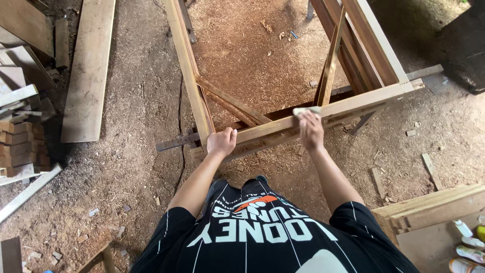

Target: The person sands the surfaces and edges of a large wooden frame by hand using a piece of sandpaper.

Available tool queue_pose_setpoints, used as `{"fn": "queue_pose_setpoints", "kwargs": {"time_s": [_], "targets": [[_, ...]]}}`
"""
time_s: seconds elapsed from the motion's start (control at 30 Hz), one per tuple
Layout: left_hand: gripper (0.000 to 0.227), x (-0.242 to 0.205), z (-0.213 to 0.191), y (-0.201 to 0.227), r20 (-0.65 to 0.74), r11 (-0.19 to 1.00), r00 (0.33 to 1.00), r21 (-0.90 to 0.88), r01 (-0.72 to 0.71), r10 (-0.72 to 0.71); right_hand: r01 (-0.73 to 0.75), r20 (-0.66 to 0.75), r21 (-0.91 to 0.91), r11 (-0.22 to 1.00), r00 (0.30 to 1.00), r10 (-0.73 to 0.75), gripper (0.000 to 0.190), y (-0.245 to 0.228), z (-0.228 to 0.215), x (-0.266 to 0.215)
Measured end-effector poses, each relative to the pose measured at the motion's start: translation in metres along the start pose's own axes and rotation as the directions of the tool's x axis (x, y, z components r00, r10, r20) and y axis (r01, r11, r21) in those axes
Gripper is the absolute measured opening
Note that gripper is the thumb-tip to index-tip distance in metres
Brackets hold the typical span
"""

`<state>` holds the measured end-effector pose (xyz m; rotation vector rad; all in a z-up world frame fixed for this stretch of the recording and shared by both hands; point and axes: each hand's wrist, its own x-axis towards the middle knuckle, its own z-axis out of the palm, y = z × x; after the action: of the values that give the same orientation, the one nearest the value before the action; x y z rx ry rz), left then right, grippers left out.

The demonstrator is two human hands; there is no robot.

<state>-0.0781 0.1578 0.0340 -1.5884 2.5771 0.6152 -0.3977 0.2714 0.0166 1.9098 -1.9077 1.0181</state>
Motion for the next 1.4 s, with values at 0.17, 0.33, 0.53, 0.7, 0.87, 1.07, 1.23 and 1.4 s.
{"fn": "queue_pose_setpoints", "kwargs": {"time_s": [0.17,0.33,0.53,0.7,0.87,1.07,1.23,1.4], "targets": [[0.05,0.002,0.003,-0.003,0.013,1.0,1.0,0.009,-0.011,0.011,-0.551,0.199,0.65,0.523,0.788,0.583,0.018,-0.07,0.029,0.022],[0.047,0.003,0.007,-0.008,-0.145,0.998,0.987,0.016,-0.062,0.064,-0.07,0.228,0.283,0.957,0.974,0.004,0.025,-0.144,0.022,0.02],[0.047,0.002,0.004,-0.01,-0.139,0.996,0.988,-0.056,-0.076,0.068,-0.208,0.336,0.251,0.946,0.935,0.116,0.036,-0.044,0.008,0.011],[0.046,-0.002,-0.004,-0.006,-0.12,0.996,0.991,-0.067,-0.066,0.058,-0.1,-0.094,-0.383,0.918,0.993,0.069,0.035,-0.02,0.005,0.018],[0.043,-0.003,-0.015,-0.005,-0.044,0.996,0.996,-0.044,-0.081,0.079,-0.5,0.264,0.323,0.804,0.863,0.43,0.027,-0.142,0.027,0.033],[0.04,-0.001,-0.007,-0.012,-0.222,0.977,0.956,-0.045,-0.207,0.192,-0.283,0.367,0.358,0.89,0.919,0.145,0.031,-0.122,0.037,0.007],[0.045,-0.006,-0.015,-0.009,-0.162,0.982,0.969,-0.002,-0.187,0.184,-0.145,-0.068,-0.103,0.984,0.988,0.139,0.032,-0.041,0.017,0.023],[0.049,-0.004,-0.017,-0.009,-0.149,0.979,0.968,-0.008,-0.204,0.201,-0.731,0.232,0.442,0.52,0.653,0.721,0.013,-0.101,0.054,0.043]]}}
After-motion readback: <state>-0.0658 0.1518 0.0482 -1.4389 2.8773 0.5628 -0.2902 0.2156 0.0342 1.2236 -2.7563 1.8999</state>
